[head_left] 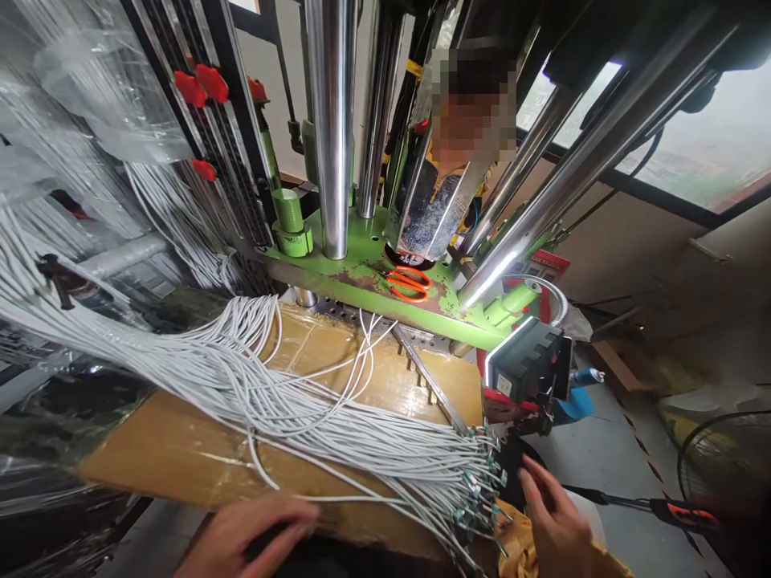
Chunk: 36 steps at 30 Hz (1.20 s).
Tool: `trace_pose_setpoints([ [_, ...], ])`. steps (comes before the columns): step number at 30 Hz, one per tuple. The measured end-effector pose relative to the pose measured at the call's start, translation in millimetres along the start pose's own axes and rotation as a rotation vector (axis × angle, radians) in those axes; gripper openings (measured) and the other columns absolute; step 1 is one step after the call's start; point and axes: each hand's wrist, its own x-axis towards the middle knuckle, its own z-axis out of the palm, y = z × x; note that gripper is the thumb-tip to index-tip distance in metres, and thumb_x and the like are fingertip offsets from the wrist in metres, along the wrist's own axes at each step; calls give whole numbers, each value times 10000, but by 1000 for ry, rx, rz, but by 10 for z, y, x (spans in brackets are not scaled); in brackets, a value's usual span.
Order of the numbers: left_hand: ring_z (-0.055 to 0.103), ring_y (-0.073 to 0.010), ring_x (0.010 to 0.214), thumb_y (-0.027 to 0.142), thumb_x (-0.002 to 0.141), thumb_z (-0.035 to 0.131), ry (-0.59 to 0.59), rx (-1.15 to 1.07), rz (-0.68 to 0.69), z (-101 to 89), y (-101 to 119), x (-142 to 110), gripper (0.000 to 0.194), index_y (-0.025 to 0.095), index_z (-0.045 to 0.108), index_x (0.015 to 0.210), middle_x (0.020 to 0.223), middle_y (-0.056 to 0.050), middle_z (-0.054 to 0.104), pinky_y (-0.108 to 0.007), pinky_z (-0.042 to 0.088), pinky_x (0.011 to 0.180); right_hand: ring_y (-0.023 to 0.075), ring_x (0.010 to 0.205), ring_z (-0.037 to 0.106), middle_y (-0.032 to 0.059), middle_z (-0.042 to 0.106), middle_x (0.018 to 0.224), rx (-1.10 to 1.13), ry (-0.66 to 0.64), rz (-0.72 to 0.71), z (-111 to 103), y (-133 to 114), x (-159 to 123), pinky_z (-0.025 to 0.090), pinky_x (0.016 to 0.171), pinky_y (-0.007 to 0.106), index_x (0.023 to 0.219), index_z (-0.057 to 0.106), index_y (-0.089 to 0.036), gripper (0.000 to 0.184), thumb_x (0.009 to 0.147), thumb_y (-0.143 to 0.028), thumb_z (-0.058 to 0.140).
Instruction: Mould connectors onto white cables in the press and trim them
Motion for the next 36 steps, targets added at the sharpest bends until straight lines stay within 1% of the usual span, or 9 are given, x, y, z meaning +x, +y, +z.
trace_pose_setpoints([
  [3,594,-217,1133,55,900,352,-56,227,335,26,155,750,400,154,589,1207,1183,-117,658,-337,471,992,260,1092,583,111,666,1156,-57,-178,-508,318,-574,317,461,968,410,1189,617,-176,392,921,-389,427],
  [6,630,-245,980,18,871,361,-240,476,259,59,196,1214,339,121,638,1037,988,-137,682,-400,489,919,274,1062,576,139,656,1158,-216,-316,-693,617,-1000,423,480,915,433,1292,544,-139,423,896,-169,397],
  [11,607,-239,860,66,808,476,-407,548,162,51,139,1318,293,159,640,1032,886,-88,665,-372,447,853,243,965,580,132,662,1025,-231,-376,-773,710,-1092,567,502,859,393,1356,485,-123,511,868,-68,345],
  [15,581,-194,735,148,713,540,-550,265,13,-76,34,1482,168,177,683,795,748,-28,660,-274,407,706,239,1031,564,147,645,1113,-193,-378,-825,662,-1224,652,458,933,396,1287,556,-131,423,924,-136,340],
  [22,425,-115,562,418,780,587,-645,-339,-299,-341,-20,1738,325,131,703,878,651,7,557,-216,284,508,163,890,621,18,697,1019,40,-885,-697,505,-1579,422,462,801,261,1173,627,-219,325,857,-276,578],
  [26,374,-102,519,487,784,582,-665,-411,-322,-359,-43,1761,378,125,657,704,597,6,513,-223,243,479,141,738,577,-12,663,773,16,-913,-650,320,-1449,591,430,680,233,817,675,-181,212,875,-201,472],
  [31,509,-151,628,418,846,508,-606,-294,-264,-312,69,1717,337,136,658,742,711,-42,622,-238,360,573,255,1073,579,68,658,1161,-29,-789,-613,231,-1459,489,441,933,361,1177,617,-188,367,825,-290,619],
  [33,540,-181,724,352,865,501,-461,-78,-72,-280,189,1636,278,153,666,762,742,-48,638,-268,397,688,289,1152,532,113,613,1248,-90,-603,-733,326,-1552,298,400,990,423,1277,551,-183,485,818,-307,653],
  [36,550,-184,777,315,916,462,-335,46,139,-288,322,1402,248,175,660,865,805,-45,641,-279,399,752,240,965,588,103,673,1051,-158,-481,-1045,511,-1606,71,430,902,397,1360,450,-171,450,921,-250,509],
])
